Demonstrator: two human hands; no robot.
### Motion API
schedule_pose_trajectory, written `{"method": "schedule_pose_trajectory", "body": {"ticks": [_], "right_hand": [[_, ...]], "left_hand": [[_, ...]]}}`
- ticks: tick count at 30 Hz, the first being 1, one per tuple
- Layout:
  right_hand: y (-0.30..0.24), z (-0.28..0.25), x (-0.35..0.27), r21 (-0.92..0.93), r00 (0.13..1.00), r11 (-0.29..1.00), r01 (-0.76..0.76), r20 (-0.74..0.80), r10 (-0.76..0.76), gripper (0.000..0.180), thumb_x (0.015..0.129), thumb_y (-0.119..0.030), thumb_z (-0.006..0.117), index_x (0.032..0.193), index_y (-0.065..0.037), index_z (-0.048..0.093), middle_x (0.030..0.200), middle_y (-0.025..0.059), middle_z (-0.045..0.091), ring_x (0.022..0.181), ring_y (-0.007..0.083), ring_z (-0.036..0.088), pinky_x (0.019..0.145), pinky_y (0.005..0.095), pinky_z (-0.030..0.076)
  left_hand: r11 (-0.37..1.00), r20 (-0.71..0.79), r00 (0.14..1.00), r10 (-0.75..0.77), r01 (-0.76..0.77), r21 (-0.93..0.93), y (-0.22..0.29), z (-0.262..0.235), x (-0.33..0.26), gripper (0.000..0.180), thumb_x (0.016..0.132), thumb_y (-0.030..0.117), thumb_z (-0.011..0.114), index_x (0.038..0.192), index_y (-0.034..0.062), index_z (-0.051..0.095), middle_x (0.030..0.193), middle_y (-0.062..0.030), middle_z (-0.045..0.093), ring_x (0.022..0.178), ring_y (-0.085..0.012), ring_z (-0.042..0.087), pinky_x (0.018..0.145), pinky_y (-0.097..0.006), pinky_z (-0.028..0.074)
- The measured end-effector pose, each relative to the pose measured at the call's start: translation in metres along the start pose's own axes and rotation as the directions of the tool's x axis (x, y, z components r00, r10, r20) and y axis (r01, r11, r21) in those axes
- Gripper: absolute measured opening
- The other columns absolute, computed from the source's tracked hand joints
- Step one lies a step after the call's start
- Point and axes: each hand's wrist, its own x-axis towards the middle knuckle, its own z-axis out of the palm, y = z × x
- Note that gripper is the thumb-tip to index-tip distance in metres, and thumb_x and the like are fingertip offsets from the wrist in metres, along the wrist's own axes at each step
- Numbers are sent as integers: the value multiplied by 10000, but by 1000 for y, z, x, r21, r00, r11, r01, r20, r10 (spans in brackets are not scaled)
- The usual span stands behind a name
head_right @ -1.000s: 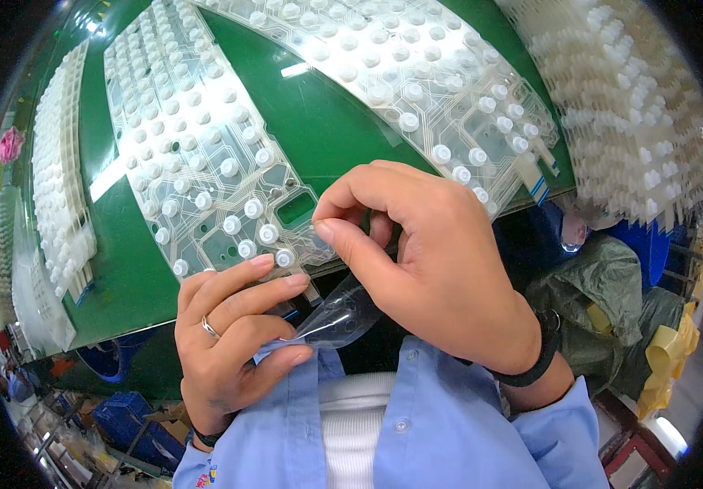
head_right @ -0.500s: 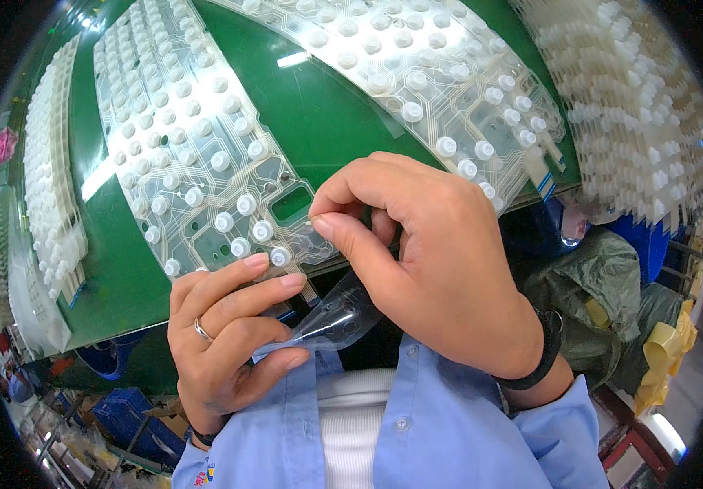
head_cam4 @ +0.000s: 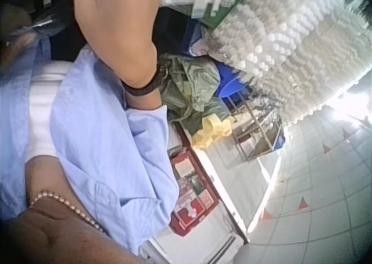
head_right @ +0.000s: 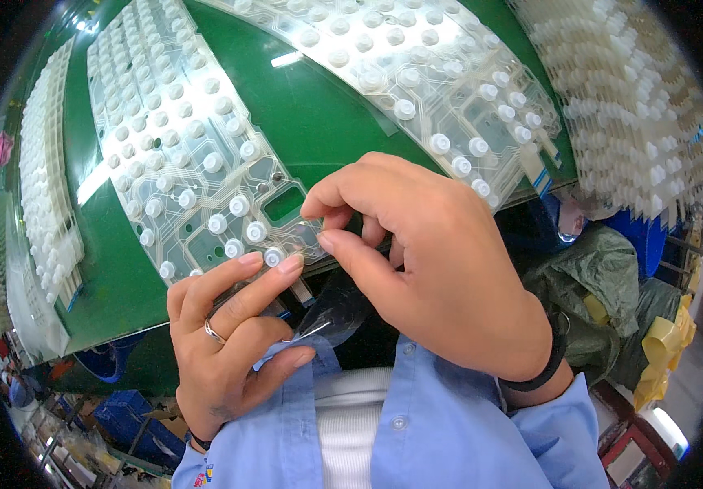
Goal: Manually assembling keyboard components on an assembly line.
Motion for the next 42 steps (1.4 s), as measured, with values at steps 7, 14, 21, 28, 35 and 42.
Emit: {"method": "schedule_pose_trajectory", "body": {"ticks": [7, 14, 21, 28, 35, 42], "right_hand": [[4, 2, -4, -64, 996, 995, 79, -23, -81, 175, 784, 67, 621, 945, 1, 641, 832, 27, 584, 627, 60, 473, 536, 191, 356], [3, 6, -5, -152, 991, 981, 117, -46, -125, 169, 783, 57, 632, 936, -15, 643, 837, 43, 589, 626, 92, 479, 527, 213, 360], [0, 7, -1, -501, 957, 830, 246, -10, -290, 243, 767, -28, 720, 994, -38, 634, 817, 42, 581, 592, 113, 453, 511, 233, 350], [20, 21, 10, -283, 909, 955, 92, -368, -196, 398, 796, -60, 725, 1156, -50, 557, 688, 33, 492, 525, 126, 445, 475, 254, 352], [15, 12, -61, 322, 986, 935, -146, -24, 162, 211, 932, -158, 590, 818, 12, 641, 645, 41, 557, 548, 78, 480, 501, 253, 381], [2, 28, -56, 216, 986, 976, 34, -165, 2, 265, 901, -61, 573, 1159, -9, 606, 980, 166, 655, 765, 162, 668, 597, 286, 510]], "left_hand": [[1000, -2, 1000, 2, -2, 3, 1, 1, -1, 305, 736, 376, 727, 684, 130, 554, 1228, -35, 645, 1133, -261, 548, 846, -365, 365], [1000, -4, 1000, -1, 1, -11, 0, 1, -1, 301, 733, 375, 729, 683, 138, 551, 1221, -32, 649, 1125, -259, 551, 838, -361, 366], [1000, -7, 1000, -6, 6, -5, -1, -1, -2, 288, 726, 356, 738, 686, 138, 554, 1220, -32, 650, 1117, -255, 553, 833, -361, 370], [997, -37, 999, 2, -5, -80, -3, -5, -1, 300, 739, 348, 736, 663, 112, 566, 1188, -61, 666, 1128, -274, 549, 893, -389, 379], [978, 11, 993, -122, 122, -171, -11, -30, -31, 278, 761, 345, 738, 686, 116, 601, 1142, -40, 689, 1249, -316, 522, 977, -420, 367], [845, 164, 985, 45, 50, -533, 8, -29, -27, 208, 759, 237, 760, 704, 99, 614, 1107, -44, 700, 1205, -285, 568, 967, -428, 392]]}}
